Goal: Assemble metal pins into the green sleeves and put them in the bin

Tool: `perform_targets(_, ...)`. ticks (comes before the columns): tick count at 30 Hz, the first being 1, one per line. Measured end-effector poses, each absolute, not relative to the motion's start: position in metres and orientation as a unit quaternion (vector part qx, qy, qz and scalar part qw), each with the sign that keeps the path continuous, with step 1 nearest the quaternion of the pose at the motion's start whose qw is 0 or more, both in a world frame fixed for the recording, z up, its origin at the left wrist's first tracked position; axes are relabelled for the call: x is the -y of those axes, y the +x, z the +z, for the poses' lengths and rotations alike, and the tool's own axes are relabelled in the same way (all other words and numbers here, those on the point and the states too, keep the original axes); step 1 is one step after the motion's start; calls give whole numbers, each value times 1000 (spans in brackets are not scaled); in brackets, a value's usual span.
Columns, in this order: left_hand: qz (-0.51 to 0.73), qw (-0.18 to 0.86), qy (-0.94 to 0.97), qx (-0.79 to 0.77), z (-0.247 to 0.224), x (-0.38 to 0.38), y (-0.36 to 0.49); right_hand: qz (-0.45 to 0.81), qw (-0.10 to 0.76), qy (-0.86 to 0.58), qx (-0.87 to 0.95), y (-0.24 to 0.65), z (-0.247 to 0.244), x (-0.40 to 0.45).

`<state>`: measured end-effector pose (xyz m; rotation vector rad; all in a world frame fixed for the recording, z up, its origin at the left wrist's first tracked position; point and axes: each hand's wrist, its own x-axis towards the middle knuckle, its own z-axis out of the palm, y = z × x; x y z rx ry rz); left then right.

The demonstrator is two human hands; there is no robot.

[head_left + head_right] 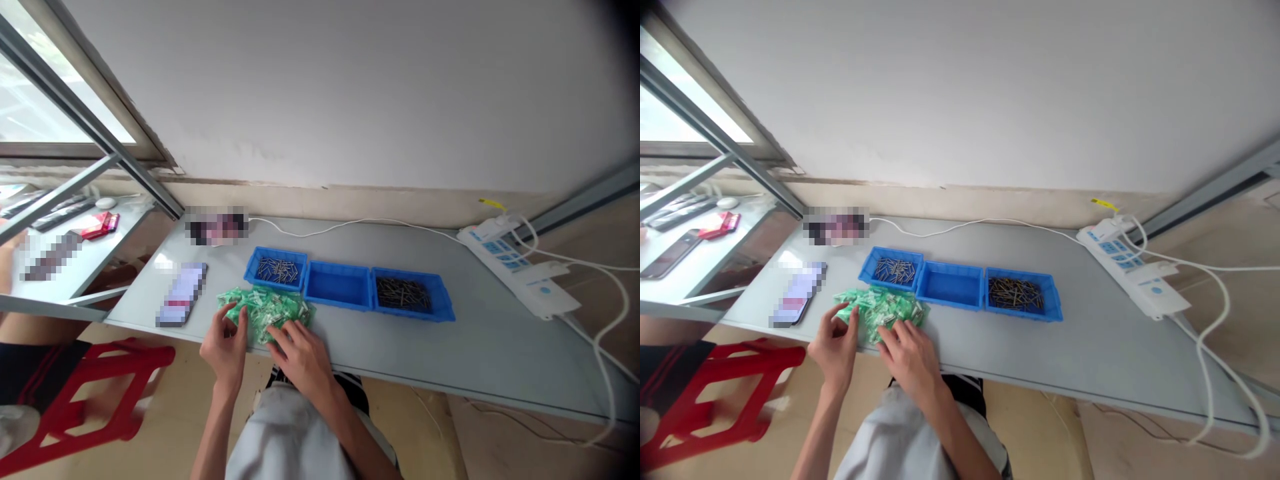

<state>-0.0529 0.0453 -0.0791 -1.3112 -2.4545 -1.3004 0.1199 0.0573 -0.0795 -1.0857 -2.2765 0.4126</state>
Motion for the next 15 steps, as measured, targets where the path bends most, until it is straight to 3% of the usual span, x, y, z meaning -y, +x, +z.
perform_targets(9,-492,62,-420,760,-86,-25,-54,133,346,-404,836,123,-80,-53)
perform_targets(12,-541,64,-384,746,-75,-26,-39,163,419,-402,798,123,-80,-50)
perform_targets(15,-620,26,-347,703,-60,-33,-7,204,544,-432,690,119,-74,-52)
